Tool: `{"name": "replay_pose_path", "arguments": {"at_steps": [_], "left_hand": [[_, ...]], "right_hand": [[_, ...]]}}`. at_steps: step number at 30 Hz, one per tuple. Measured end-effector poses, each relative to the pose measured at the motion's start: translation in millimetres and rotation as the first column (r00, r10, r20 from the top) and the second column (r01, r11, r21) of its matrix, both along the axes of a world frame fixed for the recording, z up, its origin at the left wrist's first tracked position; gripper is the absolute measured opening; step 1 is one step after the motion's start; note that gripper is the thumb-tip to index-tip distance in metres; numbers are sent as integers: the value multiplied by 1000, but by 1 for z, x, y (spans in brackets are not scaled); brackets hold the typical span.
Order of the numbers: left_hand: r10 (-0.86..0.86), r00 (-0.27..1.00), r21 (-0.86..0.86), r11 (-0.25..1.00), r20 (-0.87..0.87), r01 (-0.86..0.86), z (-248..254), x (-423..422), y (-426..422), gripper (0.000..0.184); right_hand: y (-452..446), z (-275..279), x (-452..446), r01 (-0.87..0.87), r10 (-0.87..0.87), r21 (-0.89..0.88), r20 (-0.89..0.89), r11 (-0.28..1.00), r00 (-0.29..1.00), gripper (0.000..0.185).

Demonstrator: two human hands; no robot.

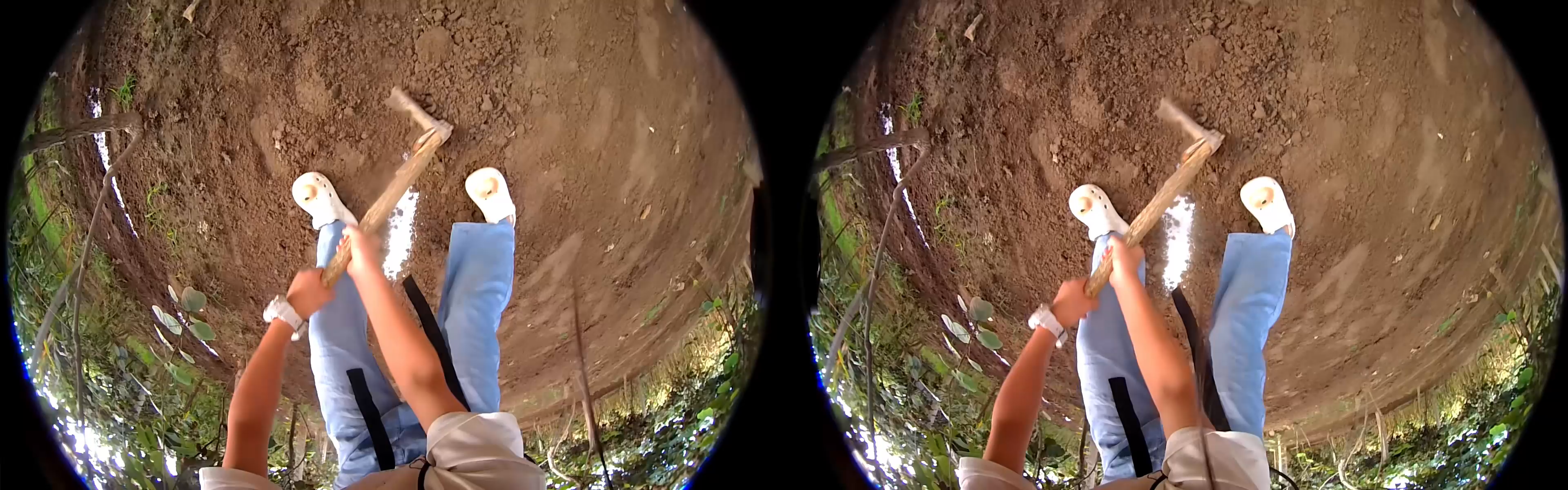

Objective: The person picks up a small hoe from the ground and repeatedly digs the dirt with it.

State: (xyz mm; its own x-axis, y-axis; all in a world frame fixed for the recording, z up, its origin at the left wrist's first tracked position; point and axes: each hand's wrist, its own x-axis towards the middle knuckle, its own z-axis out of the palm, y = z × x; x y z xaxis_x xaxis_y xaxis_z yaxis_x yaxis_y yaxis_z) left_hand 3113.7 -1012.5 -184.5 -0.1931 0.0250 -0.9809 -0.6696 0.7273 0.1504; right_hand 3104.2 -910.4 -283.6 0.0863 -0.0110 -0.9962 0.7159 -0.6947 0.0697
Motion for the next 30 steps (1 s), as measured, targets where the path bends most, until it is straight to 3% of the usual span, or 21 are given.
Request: {"name": "replay_pose_path", "arguments": {"at_steps": [2,4,5,7,8,9,11,12,15,16,17,19,21,22,23,24,26,27,29,30], "left_hand": [[61,997,-42,997,50,-59,18,20,14,30],[116,985,-19,993,-125,-119,15,59,35,29],[123,985,-22,992,-125,-126,12,69,47,29],[291,915,38,956,-280,-292,6,76,78,29],[366,891,58,929,-269,-365,-4,71,96,29],[443,858,75,895,-259,-439,-18,55,116,30],[664,706,122,744,-247,-657,-38,-11,162,35],[845,494,295,534,-204,-792,-59,-37,184,37],[869,342,343,463,-357,-817,-107,-146,235,37],[791,433,274,573,-432,-773,-133,-176,244,40],[749,529,249,644,-400,-724,-130,-206,243,42],[917,304,329,380,-259,-864,-157,-227,262,39],[956,271,371,294,-115,-881,-151,-217,265,37],[971,120,374,193,-209,-907,-195,-193,287,33],[971,101,537,206,-219,-818,-190,-175,289,32],[992,72,473,112,-102,-874,-174,-165,288,30],[997,78,363,65,23,-930,-145,-152,290,27],[991,126,337,108,34,-935,-135,-147,291,26],[996,93,390,89,-8,-917,-120,-141,297,24],[987,148,350,159,-59,-923,-106,-145,297,23]], "right_hand": [[4,11,13,-104,102,54,32,993,994,20],[24,26,19,-199,201,71,-16,977,980,20],[35,31,17,-275,281,106,-57,956,958,20],[57,34,0,-332,360,174,-172,927,917,21],[72,30,-17,-416,455,194,-241,888,857,20],[84,15,-32,-477,567,325,-303,817,766,19],[111,-1,-103,-705,839,457,-278,543,467,18],[118,-2,-143,-685,873,544,-261,485,411,27],[144,-27,-240,-762,995,641,-97,88,33,39],[150,-22,-259,-756,990,643,30,-124,-136,41],[156,-12,-280,-754,951,598,50,-273,-305,42],[168,-41,-303,-653,862,608,108,-452,-496,51],[172,-43,-294,-555,785,600,217,-576,-580,62],[174,-42,-282,-582,798,589,201,-561,-568,68],[177,-43,-266,-564,799,607,217,-560,-560,68],[179,-34,-255,-651,831,550,157,-522,-534,70],[192,-31,-233,-593,781,553,190,-586,-595,71],[197,-27,-228,-593,783,557,187,-582,-593,71],[206,-20,-220,-593,791,575,169,-564,-589,71],[210,-14,-219,-592,791,577,170,-563,-587,71]]}}
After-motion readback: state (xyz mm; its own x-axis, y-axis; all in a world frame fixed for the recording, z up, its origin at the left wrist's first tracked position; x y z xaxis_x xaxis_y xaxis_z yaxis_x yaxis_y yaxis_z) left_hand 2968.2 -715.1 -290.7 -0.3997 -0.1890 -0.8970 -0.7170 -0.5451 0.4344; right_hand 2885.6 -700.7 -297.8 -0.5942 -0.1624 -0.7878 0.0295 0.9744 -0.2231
